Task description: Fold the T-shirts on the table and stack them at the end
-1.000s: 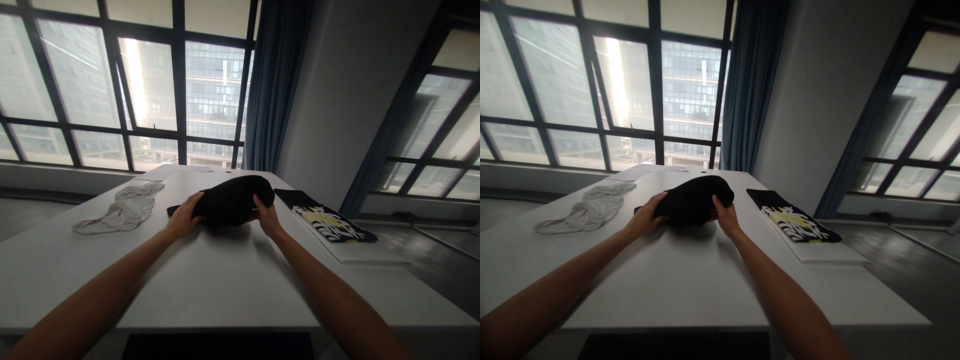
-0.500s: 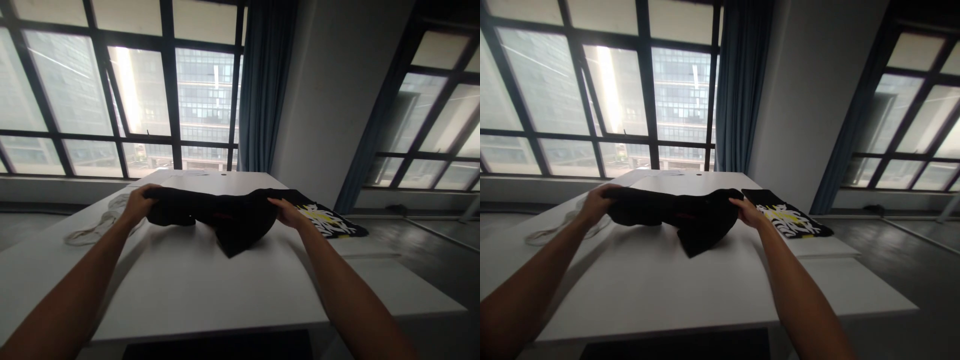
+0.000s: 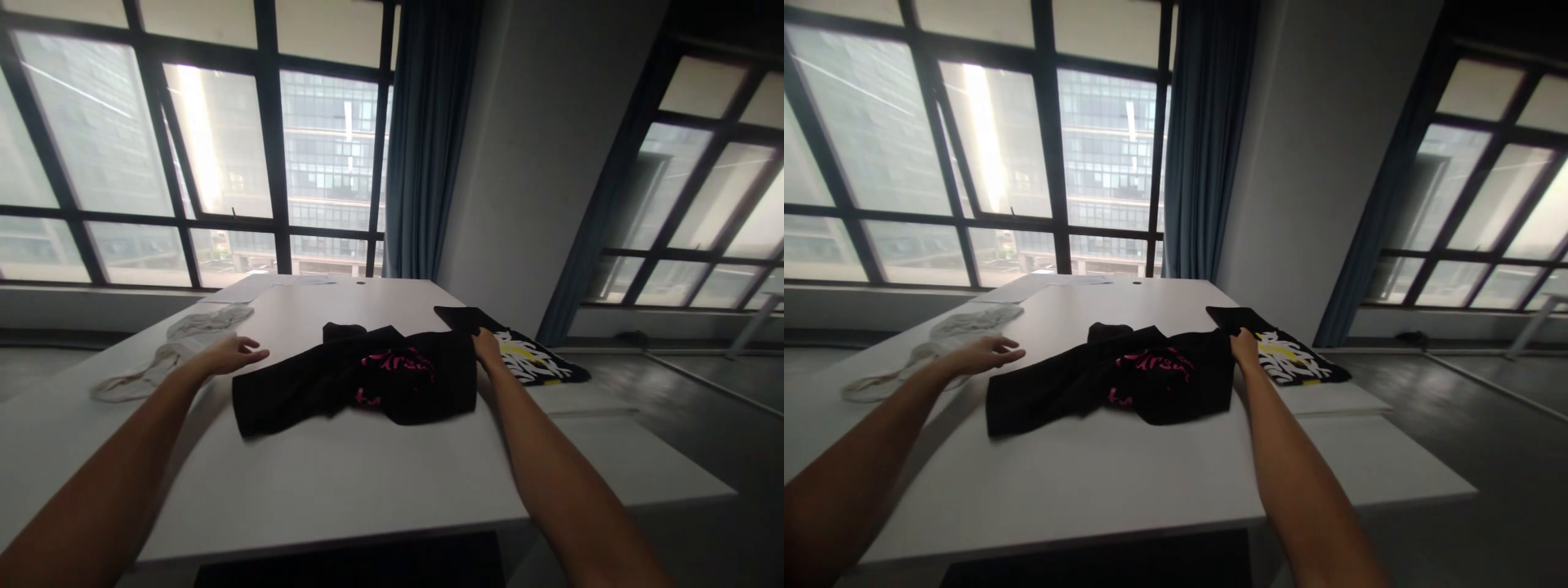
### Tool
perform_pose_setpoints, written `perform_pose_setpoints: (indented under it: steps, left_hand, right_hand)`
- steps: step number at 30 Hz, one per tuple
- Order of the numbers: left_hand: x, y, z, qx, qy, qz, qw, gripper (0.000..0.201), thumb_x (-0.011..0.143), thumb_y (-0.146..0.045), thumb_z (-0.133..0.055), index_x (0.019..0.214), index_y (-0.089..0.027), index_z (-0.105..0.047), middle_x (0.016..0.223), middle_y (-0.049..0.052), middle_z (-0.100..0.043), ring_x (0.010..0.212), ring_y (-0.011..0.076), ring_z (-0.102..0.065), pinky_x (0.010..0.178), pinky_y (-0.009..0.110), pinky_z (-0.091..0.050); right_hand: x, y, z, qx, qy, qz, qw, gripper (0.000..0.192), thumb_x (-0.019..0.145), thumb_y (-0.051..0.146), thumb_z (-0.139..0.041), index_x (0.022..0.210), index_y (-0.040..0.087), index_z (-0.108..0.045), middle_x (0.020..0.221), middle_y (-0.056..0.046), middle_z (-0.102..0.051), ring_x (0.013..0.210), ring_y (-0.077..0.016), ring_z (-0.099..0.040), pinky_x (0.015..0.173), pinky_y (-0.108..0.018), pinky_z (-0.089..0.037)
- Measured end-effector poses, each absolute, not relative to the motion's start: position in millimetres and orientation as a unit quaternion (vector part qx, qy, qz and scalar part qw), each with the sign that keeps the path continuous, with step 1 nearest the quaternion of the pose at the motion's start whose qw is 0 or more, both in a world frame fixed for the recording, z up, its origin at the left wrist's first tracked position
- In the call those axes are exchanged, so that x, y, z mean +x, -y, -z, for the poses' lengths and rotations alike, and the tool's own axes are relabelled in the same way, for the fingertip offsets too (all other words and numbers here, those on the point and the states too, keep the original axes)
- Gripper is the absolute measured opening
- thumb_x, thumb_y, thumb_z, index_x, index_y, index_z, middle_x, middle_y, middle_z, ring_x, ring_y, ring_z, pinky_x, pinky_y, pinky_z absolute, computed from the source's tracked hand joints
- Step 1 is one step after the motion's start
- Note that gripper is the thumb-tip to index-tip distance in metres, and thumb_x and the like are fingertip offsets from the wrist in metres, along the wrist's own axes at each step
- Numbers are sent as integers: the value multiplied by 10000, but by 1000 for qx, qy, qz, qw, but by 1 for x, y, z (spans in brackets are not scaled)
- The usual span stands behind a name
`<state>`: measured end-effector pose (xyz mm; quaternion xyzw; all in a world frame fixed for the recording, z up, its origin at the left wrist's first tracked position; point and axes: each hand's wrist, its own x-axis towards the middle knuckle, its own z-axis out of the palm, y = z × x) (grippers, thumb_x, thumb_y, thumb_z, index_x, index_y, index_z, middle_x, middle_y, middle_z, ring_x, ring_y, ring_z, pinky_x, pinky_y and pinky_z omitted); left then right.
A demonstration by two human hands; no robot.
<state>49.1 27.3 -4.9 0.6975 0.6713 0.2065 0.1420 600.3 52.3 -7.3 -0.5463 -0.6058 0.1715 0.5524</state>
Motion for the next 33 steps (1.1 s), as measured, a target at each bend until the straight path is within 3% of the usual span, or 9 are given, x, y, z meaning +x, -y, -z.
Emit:
perform_pose_setpoints:
  steps: [5, 10, 14, 16, 19, 22, 28, 30, 33]
  left_hand:
    - [67, -20, 15, 750, -619, -147, 180, 681, 480, -618, -724, 1031, -217, -742, 933, 73, -771, 867, 289, -714, 830, 362, -538]
    - [107, -21, 10, 783, -596, -119, 131, 257, 550, -409, -696, 748, -246, -712, 814, 34, -745, 812, 272, -690, 762, 360, -531]
    - [141, -17, -5, 794, -490, -302, 198, 334, 748, -484, -590, 942, -222, -668, 811, 26, -730, 761, 233, -670, 744, 366, -535]
    - [155, -18, -20, 786, -414, -384, 253, 421, 800, -538, -570, 1033, -193, -629, 860, 49, -734, 800, 238, -674, 752, 376, -540]
    - [166, -30, -41, 776, -320, -467, 278, 440, 832, -533, -586, 1082, -170, -590, 1097, 110, -717, 1012, 268, -659, 900, 414, -518]
    - [162, -59, -39, 779, -314, -467, 276, 451, 866, -450, -546, 1229, -182, -529, 1337, 143, -609, 1207, 285, -583, 1025, 468, -454]
    - [166, -119, 29, 856, -441, -233, 139, 823, 677, -331, -659, 1442, -165, -405, 1526, 201, -395, 1421, 370, -332, 1138, 572, -282]
    - [179, -129, 42, 859, -462, -196, 100, 745, 677, -364, -666, 1381, -203, -484, 1511, 167, -433, 1421, 381, -325, 1133, 612, -250]
    - [190, -133, 39, 852, -475, -206, 80, 448, 755, -408, -585, 1155, -211, -625, 1293, 118, -643, 1252, 348, -536, 1092, 589, -328]
  right_hand:
    - [599, -63, 1, -602, 561, -35, 567, 297, 766, 216, -564, 1034, 230, -690, 1015, -103, -704, 1064, -318, -613, 1005, -489, -437]
    - [520, -65, -7, -487, 772, -102, 396, 383, 727, 200, -652, 1107, 176, -698, 1279, -113, -624, 944, -215, -661, 918, -384, -522]
    - [450, -68, -6, -390, 874, -139, 254, 826, 657, 239, -760, 1434, 227, -481, 1528, -131, -392, 1073, -230, -626, 978, -389, -489]
    - [427, -72, -9, -372, 884, -166, 231, 787, 666, 290, -775, 1405, 241, -510, 1394, -94, -556, 1049, -231, -636, 954, -377, -496]
    - [418, -79, -23, -371, 885, -209, 186, 267, 715, 333, -741, 949, 205, -725, 864, -5, -726, 782, -189, -662, 765, -301, -532]
    - [442, -82, -48, -404, 833, -272, 261, 253, 738, 380, -701, 617, 175, -615, 522, 35, -574, 499, -119, -543, 502, -224, -455]
    - [536, -74, -98, -442, 609, -265, 603, 264, 790, 378, -606, 631, 184, -523, 436, 44, -473, 353, -90, -414, 328, -199, -316]
    - [561, -70, -104, -473, 570, -232, 630, 252, 799, 359, -600, 637, 181, -526, 437, 37, -484, 343, -96, -427, 318, -202, -323]
    - [590, -61, -102, -506, 542, -221, 634, 230, 789, 349, -638, 671, 169, -559, 501, 19, -551, 371, -107, -493, 344, -210, -402]
